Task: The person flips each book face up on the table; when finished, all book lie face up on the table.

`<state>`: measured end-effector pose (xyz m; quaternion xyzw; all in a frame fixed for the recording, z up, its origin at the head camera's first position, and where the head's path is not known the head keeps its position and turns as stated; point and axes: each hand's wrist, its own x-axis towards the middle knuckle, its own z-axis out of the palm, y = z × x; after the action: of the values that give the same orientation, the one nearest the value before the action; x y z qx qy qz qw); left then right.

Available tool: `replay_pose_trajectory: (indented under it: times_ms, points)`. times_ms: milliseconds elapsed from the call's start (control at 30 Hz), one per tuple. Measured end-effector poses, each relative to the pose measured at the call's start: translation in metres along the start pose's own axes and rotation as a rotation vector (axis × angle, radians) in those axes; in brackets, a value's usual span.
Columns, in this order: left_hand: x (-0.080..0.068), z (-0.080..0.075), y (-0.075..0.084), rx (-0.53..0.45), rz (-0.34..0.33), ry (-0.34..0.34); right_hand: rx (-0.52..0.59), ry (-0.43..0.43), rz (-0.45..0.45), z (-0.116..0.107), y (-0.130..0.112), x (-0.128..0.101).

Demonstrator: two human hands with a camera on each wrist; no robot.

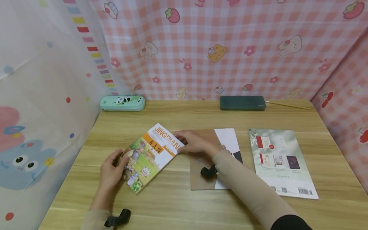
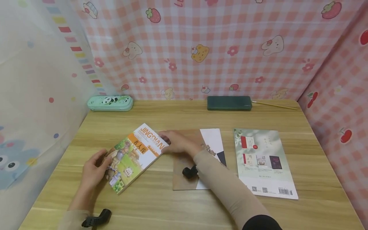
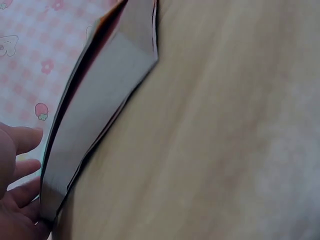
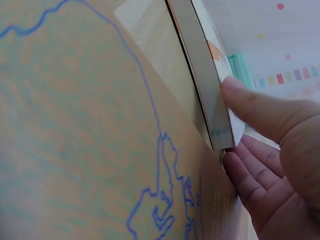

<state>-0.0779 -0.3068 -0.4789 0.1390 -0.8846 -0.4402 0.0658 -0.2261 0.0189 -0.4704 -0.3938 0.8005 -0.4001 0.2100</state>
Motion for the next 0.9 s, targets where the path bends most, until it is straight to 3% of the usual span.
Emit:
replay_pose_trajectory:
  times_ms: [300, 567, 900]
  points:
    - [-0.007, -0.004, 0.0, 0.06, 0.029, -0.102, -0.046, 0.035, 0.018, -0.001, -0.002, 0.0]
    - [-0.02, -0.007, 0.004, 0.086, 0.035, -0.138, -0.148, 0.125, -0.015, -0.003, -0.001, 0.001]
    - [-0.038, -0.007, 0.009, 0.048, -0.005, -0.157, -0.205, 0.264, 0.112, -0.001, -0.004, 0.005]
